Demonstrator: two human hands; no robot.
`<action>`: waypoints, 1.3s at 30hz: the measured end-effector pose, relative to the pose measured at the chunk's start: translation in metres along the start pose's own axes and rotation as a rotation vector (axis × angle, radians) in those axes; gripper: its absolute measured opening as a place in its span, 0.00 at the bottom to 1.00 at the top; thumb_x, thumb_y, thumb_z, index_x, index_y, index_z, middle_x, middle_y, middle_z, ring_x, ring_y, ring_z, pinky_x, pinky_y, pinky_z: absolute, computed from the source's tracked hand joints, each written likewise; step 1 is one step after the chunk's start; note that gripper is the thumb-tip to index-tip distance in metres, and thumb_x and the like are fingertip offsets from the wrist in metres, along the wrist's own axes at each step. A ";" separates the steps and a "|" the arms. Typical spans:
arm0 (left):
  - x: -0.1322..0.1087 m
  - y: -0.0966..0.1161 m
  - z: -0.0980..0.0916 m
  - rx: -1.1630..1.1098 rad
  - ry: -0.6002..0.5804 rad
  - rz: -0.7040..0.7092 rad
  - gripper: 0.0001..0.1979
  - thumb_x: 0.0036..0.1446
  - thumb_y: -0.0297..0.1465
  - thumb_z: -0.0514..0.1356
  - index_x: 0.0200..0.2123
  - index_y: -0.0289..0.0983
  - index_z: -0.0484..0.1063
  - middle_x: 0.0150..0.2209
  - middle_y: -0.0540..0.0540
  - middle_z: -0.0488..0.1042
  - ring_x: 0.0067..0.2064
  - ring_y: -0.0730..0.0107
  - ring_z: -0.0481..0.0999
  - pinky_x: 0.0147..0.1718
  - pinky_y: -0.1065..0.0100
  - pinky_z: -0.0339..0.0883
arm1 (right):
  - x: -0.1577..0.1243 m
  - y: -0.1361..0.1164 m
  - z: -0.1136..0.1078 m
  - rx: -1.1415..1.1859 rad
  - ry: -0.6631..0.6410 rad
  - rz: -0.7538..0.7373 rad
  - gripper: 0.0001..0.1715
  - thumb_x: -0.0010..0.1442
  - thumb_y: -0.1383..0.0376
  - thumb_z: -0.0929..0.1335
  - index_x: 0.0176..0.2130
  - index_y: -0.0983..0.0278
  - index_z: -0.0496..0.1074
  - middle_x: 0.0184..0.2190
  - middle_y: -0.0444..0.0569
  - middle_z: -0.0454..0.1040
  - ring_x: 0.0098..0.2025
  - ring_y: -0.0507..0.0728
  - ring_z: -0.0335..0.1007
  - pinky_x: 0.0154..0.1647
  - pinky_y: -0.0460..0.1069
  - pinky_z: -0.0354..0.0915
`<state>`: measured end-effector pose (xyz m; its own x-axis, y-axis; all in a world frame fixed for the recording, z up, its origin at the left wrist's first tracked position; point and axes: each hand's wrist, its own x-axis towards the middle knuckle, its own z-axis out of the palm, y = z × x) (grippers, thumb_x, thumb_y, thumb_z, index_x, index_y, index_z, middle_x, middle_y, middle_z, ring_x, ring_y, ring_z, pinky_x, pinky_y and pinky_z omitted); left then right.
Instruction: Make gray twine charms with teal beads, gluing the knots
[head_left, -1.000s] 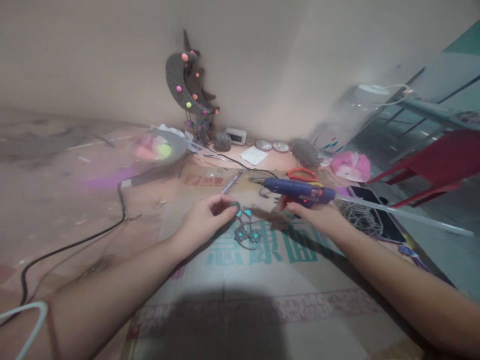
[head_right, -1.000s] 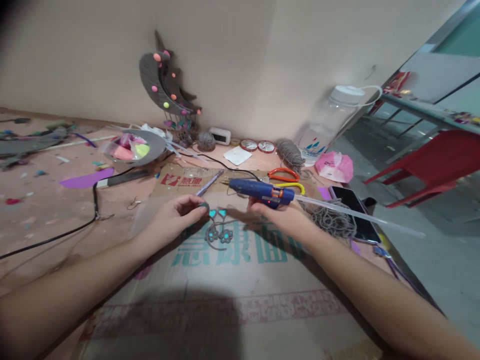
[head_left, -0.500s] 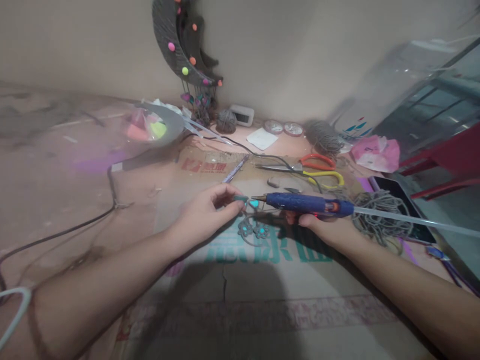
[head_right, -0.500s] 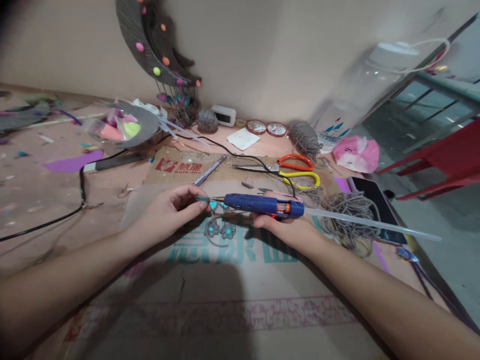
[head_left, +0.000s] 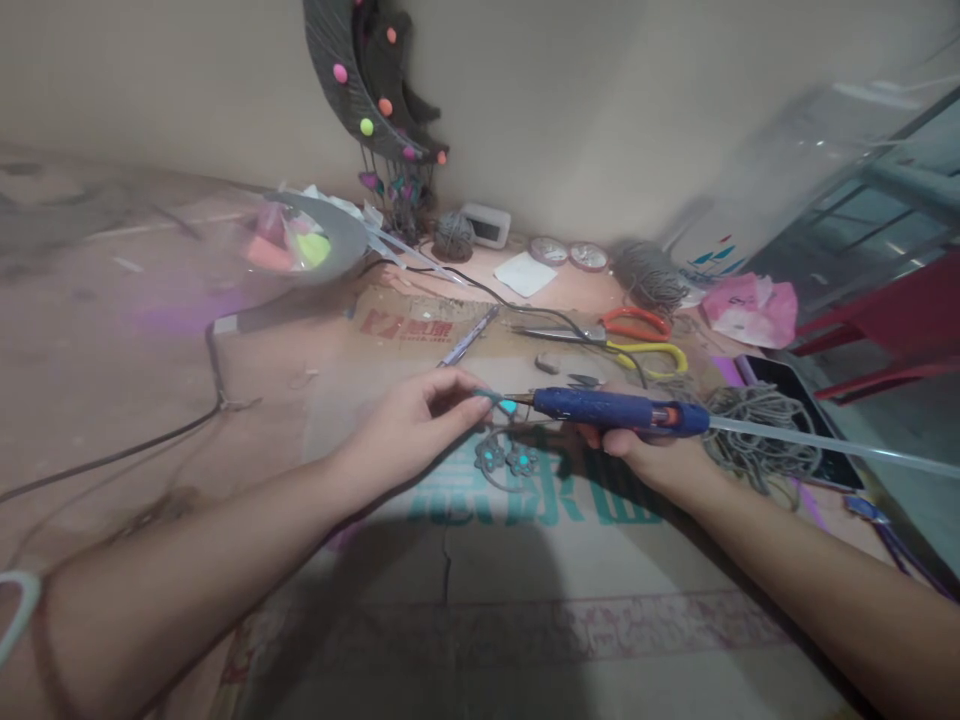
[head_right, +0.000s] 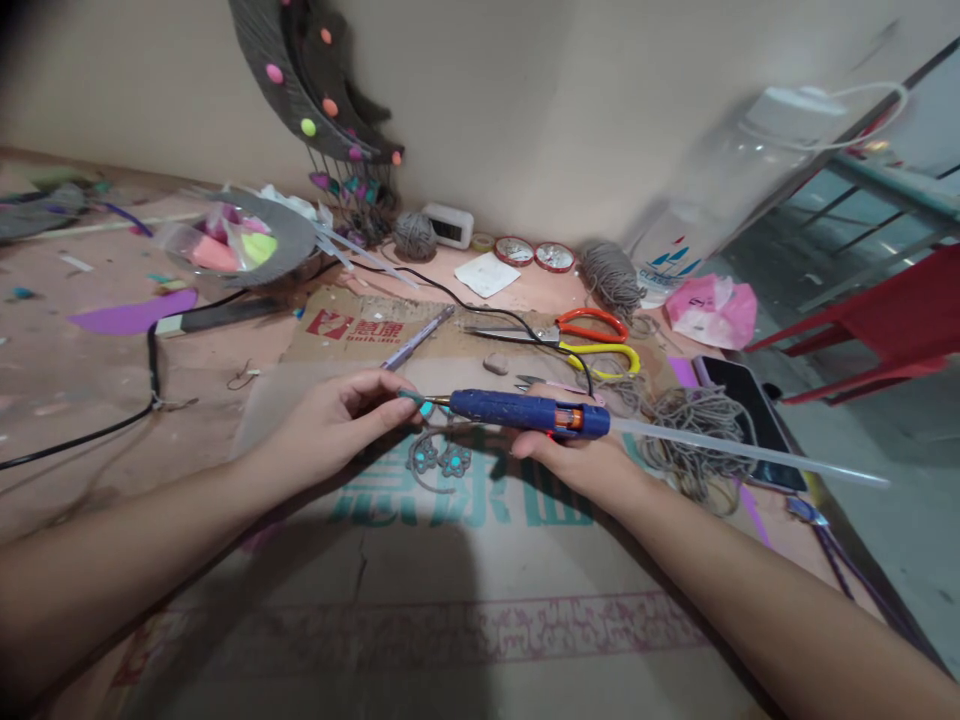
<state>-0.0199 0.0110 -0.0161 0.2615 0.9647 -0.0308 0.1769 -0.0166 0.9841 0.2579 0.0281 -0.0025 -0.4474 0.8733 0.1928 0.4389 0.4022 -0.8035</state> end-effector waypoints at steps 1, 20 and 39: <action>0.000 0.000 0.000 0.006 0.000 0.001 0.09 0.61 0.38 0.62 0.37 0.39 0.77 0.34 0.49 0.81 0.37 0.66 0.78 0.37 0.68 0.67 | 0.000 -0.001 0.000 -0.008 0.001 0.009 0.35 0.53 0.33 0.68 0.26 0.60 0.73 0.24 0.46 0.72 0.28 0.57 0.70 0.30 0.52 0.64; -0.002 0.002 -0.001 0.046 -0.016 0.035 0.10 0.63 0.38 0.61 0.38 0.37 0.76 0.37 0.49 0.80 0.39 0.67 0.77 0.40 0.67 0.66 | 0.001 0.000 0.000 -0.082 0.021 -0.006 0.31 0.56 0.37 0.69 0.26 0.60 0.72 0.23 0.45 0.72 0.26 0.56 0.70 0.26 0.50 0.65; 0.000 0.001 -0.001 0.068 -0.021 0.023 0.11 0.62 0.39 0.61 0.38 0.37 0.76 0.36 0.49 0.80 0.38 0.66 0.77 0.39 0.67 0.66 | 0.002 -0.004 0.002 -0.051 0.050 0.013 0.35 0.51 0.32 0.69 0.24 0.60 0.72 0.21 0.45 0.71 0.24 0.57 0.69 0.24 0.51 0.63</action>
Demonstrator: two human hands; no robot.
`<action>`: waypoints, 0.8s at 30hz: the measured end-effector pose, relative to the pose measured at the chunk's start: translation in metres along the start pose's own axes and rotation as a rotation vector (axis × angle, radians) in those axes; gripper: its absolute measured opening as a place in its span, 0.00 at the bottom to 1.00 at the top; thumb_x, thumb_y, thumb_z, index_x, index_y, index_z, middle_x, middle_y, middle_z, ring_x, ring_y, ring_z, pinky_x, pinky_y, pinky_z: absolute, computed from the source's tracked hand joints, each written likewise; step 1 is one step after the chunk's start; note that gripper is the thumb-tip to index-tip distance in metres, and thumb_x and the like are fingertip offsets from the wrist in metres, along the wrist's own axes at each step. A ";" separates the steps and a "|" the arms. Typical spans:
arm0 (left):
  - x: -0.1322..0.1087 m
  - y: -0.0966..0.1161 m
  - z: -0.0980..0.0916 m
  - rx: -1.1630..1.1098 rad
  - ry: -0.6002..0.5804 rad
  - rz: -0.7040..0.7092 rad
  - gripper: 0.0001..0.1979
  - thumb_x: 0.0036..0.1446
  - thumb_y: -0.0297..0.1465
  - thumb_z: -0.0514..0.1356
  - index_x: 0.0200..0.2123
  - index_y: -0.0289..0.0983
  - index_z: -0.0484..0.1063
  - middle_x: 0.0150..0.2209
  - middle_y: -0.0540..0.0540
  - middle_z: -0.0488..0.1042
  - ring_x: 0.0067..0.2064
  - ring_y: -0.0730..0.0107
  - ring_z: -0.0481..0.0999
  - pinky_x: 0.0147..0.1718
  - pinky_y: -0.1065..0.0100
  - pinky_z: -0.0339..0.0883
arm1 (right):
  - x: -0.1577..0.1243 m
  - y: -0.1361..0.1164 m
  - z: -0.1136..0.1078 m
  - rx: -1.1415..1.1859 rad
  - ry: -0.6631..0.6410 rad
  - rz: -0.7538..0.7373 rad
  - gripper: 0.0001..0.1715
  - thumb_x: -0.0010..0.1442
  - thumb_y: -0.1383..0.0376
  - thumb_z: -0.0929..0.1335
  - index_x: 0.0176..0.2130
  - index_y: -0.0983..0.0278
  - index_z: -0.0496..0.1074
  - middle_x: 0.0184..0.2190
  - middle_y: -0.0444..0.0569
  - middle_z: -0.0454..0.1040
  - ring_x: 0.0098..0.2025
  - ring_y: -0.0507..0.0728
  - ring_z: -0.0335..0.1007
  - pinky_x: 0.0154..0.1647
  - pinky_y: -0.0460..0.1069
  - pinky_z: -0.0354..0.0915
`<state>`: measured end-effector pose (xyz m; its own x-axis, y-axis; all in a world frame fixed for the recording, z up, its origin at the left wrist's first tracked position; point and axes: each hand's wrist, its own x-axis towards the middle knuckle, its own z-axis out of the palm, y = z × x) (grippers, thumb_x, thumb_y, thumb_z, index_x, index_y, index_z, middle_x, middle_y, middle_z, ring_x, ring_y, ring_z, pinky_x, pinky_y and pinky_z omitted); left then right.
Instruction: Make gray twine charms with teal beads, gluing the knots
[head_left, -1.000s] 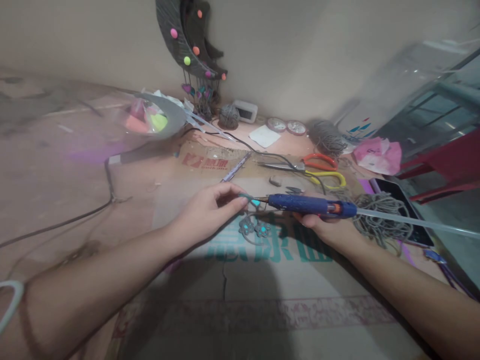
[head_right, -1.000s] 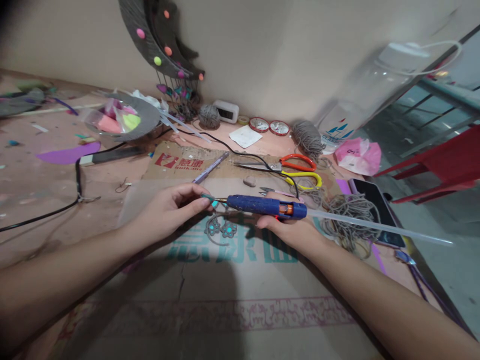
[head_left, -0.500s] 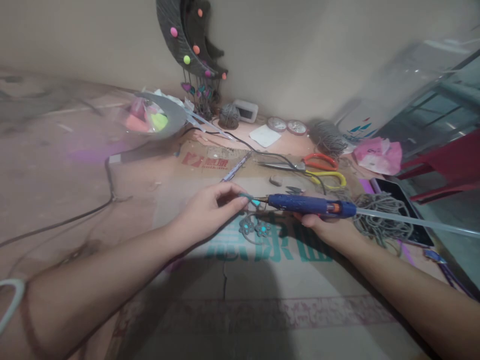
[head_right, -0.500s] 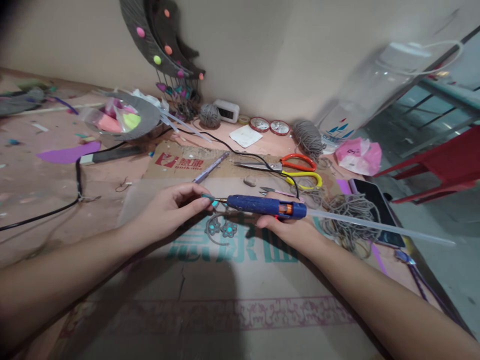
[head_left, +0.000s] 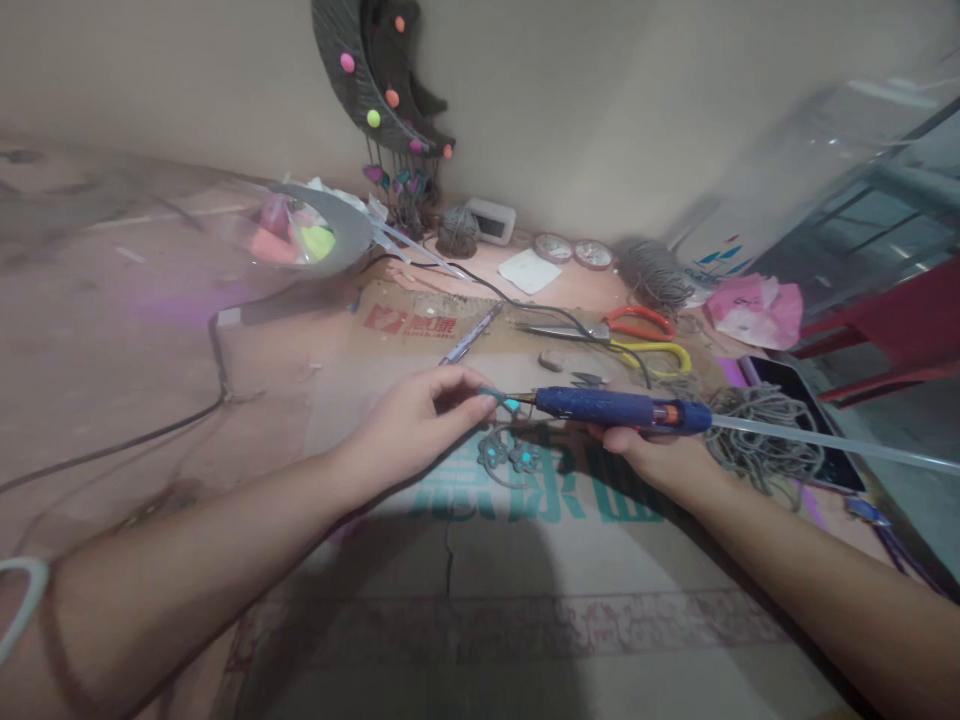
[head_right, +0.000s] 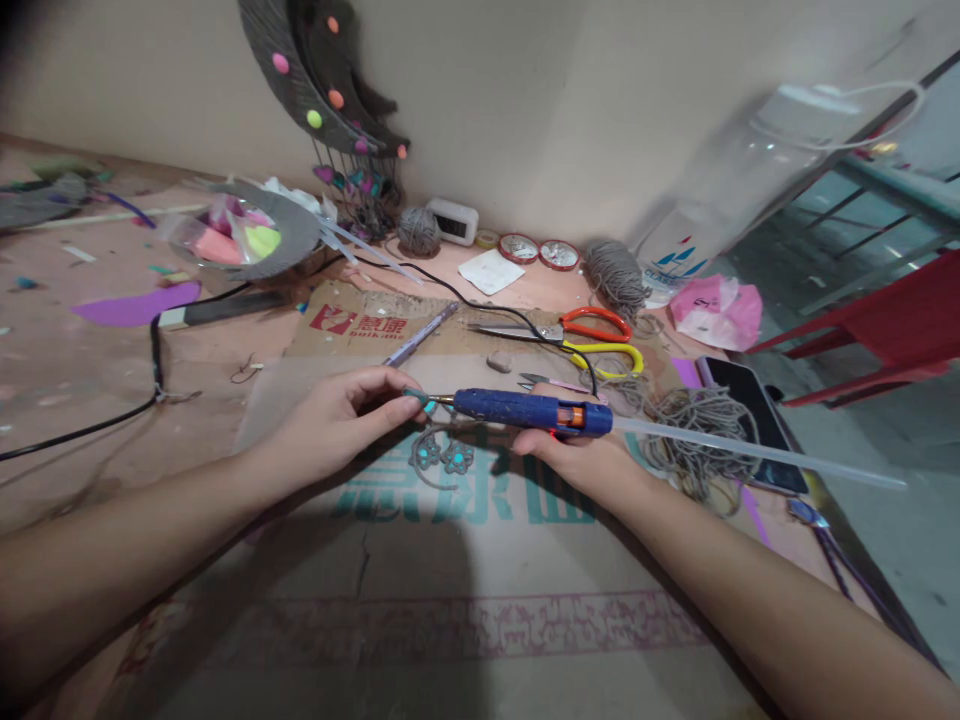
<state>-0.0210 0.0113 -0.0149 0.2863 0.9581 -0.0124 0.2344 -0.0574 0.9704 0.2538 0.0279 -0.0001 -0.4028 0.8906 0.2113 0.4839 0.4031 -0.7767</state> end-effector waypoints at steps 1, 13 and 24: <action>0.000 0.000 0.000 0.000 -0.001 0.000 0.11 0.62 0.39 0.61 0.38 0.37 0.76 0.36 0.49 0.80 0.38 0.66 0.77 0.39 0.67 0.66 | 0.000 0.000 0.000 0.002 -0.001 0.000 0.35 0.51 0.32 0.69 0.24 0.60 0.72 0.21 0.45 0.71 0.24 0.57 0.69 0.24 0.51 0.63; -0.001 0.001 0.001 -0.067 -0.013 0.017 0.09 0.62 0.37 0.61 0.37 0.37 0.75 0.35 0.49 0.81 0.37 0.67 0.78 0.39 0.67 0.68 | 0.000 0.000 0.000 -0.030 0.007 0.041 0.37 0.50 0.30 0.68 0.22 0.60 0.70 0.21 0.45 0.71 0.24 0.57 0.69 0.25 0.51 0.64; 0.000 0.000 0.001 -0.038 0.001 0.024 0.09 0.62 0.37 0.61 0.37 0.37 0.75 0.35 0.49 0.81 0.38 0.67 0.78 0.41 0.66 0.69 | -0.001 0.000 0.000 0.016 -0.019 0.029 0.35 0.51 0.32 0.69 0.23 0.60 0.72 0.21 0.45 0.72 0.24 0.56 0.69 0.25 0.50 0.64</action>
<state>-0.0200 0.0112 -0.0151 0.2905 0.9568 0.0115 0.1921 -0.0700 0.9789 0.2541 0.0275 -0.0004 -0.4037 0.8976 0.1770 0.4833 0.3735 -0.7918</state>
